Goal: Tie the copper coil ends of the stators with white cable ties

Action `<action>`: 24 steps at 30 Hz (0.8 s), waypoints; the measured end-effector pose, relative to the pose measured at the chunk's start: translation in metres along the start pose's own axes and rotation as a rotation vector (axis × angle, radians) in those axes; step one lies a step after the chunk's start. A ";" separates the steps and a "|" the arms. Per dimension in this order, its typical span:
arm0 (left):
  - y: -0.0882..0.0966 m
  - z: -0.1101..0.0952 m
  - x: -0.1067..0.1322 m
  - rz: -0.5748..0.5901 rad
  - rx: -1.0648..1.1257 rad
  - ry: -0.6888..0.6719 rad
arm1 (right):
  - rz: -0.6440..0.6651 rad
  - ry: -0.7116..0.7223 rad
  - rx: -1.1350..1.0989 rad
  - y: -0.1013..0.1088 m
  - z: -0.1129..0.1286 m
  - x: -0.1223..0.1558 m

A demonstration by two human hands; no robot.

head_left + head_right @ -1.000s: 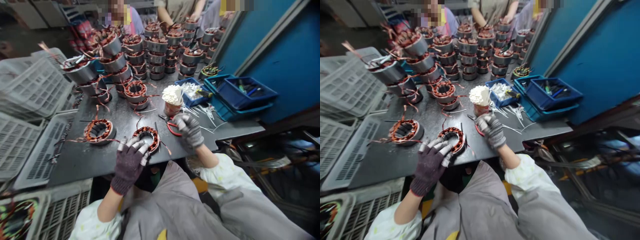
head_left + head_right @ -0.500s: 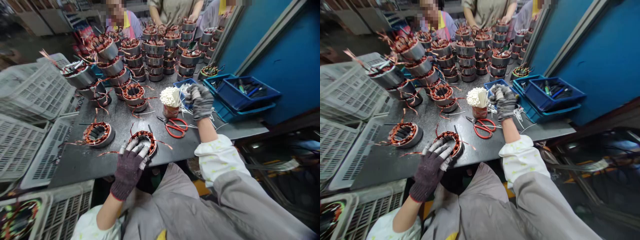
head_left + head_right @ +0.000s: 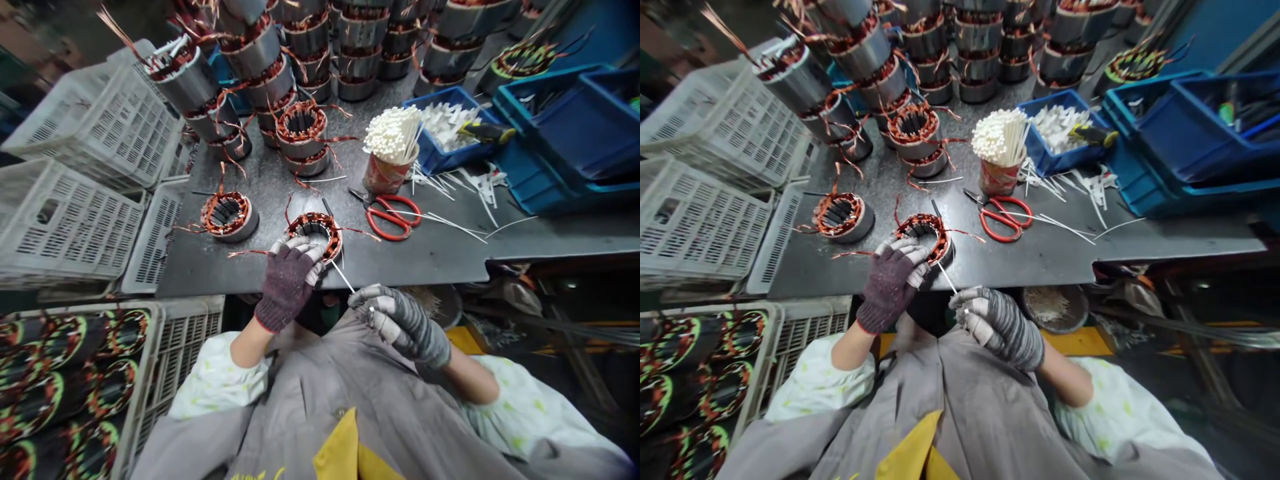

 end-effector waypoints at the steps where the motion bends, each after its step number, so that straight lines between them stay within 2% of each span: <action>1: 0.000 -0.002 0.000 -0.014 0.004 0.001 | -0.004 -0.016 0.002 -0.002 -0.003 -0.001; 4: -0.001 -0.009 0.001 -0.087 0.027 0.039 | -0.033 -0.024 -0.022 -0.008 -0.019 -0.014; 6: -0.002 -0.012 0.000 -0.150 0.067 0.128 | -0.096 -0.053 -0.074 -0.012 -0.032 -0.027; 9: -0.004 -0.013 -0.003 -0.236 0.182 0.279 | -0.297 -0.256 -0.188 -0.017 -0.055 -0.040; 12: -0.003 -0.016 -0.007 -0.285 0.273 0.234 | -0.462 -0.511 -0.336 -0.023 -0.070 -0.040; 14: -0.002 -0.019 -0.007 -0.290 0.253 0.146 | -0.482 -0.563 -0.384 -0.026 -0.071 -0.039; 16: -0.001 -0.019 -0.006 -0.268 0.204 0.087 | -0.462 -0.549 -0.351 -0.026 -0.069 -0.039; 19: 0.001 -0.020 -0.003 -0.216 0.156 0.040 | -0.394 -0.477 -0.180 -0.023 -0.069 -0.041; 24: 0.004 -0.019 0.001 -0.165 0.189 0.059 | -0.175 -0.205 0.262 -0.014 -0.068 -0.050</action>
Point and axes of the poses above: each hand's wrist, its own x-axis away from the middle knuckle, its own y-axis out of the back of the hand, z = x × y, the point moved 4 cm from there along -x, towards the middle knuckle, and after that the axes turned 14 degrees about y, right-handed, at the moved point
